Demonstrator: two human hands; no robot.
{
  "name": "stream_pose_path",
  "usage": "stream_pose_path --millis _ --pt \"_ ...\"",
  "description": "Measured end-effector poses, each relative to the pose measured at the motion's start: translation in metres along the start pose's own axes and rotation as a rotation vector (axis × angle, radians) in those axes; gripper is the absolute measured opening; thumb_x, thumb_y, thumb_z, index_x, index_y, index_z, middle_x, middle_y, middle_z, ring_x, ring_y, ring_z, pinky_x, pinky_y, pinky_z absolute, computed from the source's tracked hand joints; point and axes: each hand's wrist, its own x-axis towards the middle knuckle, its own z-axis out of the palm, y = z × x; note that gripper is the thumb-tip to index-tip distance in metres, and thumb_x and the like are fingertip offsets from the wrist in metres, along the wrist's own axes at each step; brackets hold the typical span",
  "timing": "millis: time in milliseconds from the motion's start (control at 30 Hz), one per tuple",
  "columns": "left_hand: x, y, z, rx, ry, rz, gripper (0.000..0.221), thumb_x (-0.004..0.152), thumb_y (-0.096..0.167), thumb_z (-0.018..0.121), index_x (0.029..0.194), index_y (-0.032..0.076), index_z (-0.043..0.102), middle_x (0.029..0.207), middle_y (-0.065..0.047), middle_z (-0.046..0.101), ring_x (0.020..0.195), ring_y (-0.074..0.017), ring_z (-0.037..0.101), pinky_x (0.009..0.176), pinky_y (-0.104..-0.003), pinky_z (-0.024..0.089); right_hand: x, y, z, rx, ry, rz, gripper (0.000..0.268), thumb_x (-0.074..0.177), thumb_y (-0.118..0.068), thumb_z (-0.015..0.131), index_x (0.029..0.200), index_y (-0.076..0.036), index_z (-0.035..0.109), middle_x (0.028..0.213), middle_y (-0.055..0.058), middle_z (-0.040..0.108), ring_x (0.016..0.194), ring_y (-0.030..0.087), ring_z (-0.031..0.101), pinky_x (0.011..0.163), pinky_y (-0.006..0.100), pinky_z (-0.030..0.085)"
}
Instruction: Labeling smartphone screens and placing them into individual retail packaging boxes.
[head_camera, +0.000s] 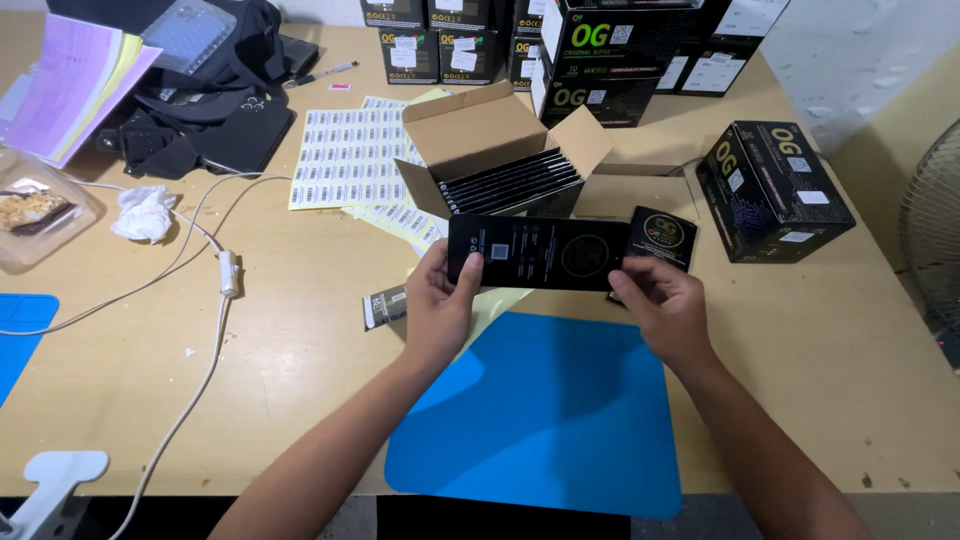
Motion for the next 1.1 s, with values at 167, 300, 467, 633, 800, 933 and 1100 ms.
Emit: stream_pose_path --millis 167,300,467,633,800,933,1100 --pt "0.006 0.006 -0.003 -0.101 -0.139 -0.130 0.030 0.100 0.012 0.061 0.127 0.000 0.060 0.093 -0.018 0.075 0.082 -0.0269 0.077 0.074 -0.036 0.063 0.008 0.004 -0.001 0.226 0.069 0.118 0.022 0.094 -0.013 0.077 0.107 0.003 0.072 0.083 0.015 0.072 0.077 0.019 0.071 0.075 0.031 0.059" --pt "0.005 0.012 -0.003 -0.163 -0.365 -0.130 0.045 0.089 -0.001 0.070 0.131 0.002 0.057 0.101 -0.019 0.077 0.093 -0.0280 0.078 0.079 -0.038 0.065 0.011 -0.004 -0.004 0.143 0.162 0.041 0.017 0.099 -0.012 0.076 0.107 0.003 0.072 0.074 0.012 0.067 0.067 0.011 0.064 0.066 0.025 0.055" --pt "0.006 0.003 -0.004 -0.140 -0.466 -0.078 0.055 0.083 -0.007 0.073 0.135 0.001 0.057 0.102 -0.022 0.075 0.093 -0.0336 0.077 0.077 -0.044 0.065 0.012 0.004 -0.002 -0.171 0.307 -0.327 0.011 0.096 -0.001 0.085 0.099 0.005 0.076 0.071 0.015 0.061 0.060 0.016 0.058 0.053 0.027 0.045" --pt "0.008 -0.002 -0.003 -0.111 -0.412 -0.040 0.029 0.086 -0.007 0.071 0.114 0.001 0.068 0.088 -0.017 0.076 0.081 -0.0283 0.078 0.066 -0.036 0.064 0.001 0.014 0.003 -0.263 0.219 -0.578 0.011 0.086 0.000 0.088 0.092 0.001 0.079 0.059 0.008 0.054 0.048 0.015 0.053 0.040 0.024 0.041" --pt "0.012 -0.002 -0.007 -0.164 -0.304 -0.033 0.024 0.087 -0.005 0.070 0.110 0.001 0.067 0.083 -0.014 0.075 0.076 -0.0267 0.077 0.062 -0.034 0.062 -0.014 -0.004 0.006 -0.348 -0.178 -0.726 0.004 0.084 -0.009 0.079 0.084 -0.011 0.076 0.049 0.002 0.056 0.039 0.015 0.053 0.040 0.030 0.047" --pt "0.015 -0.013 -0.017 -0.182 -0.239 -0.044 0.021 0.089 0.000 0.072 0.109 0.003 0.066 0.084 -0.010 0.074 0.076 -0.0226 0.077 0.062 -0.032 0.063 -0.009 -0.007 -0.001 -0.197 -0.194 -0.714 0.004 0.085 -0.012 0.077 0.088 -0.014 0.079 0.049 0.002 0.058 0.037 0.016 0.052 0.039 0.030 0.046" --pt "0.023 -0.021 -0.028 -0.222 -0.204 -0.027 0.032 0.088 0.001 0.076 0.119 0.006 0.065 0.095 -0.009 0.073 0.086 -0.0221 0.076 0.077 -0.037 0.061 0.002 0.005 -0.020 -0.165 -0.058 -0.693 0.004 0.088 -0.010 0.076 0.087 -0.006 0.078 0.047 0.005 0.056 0.035 0.015 0.046 0.037 0.028 0.040"
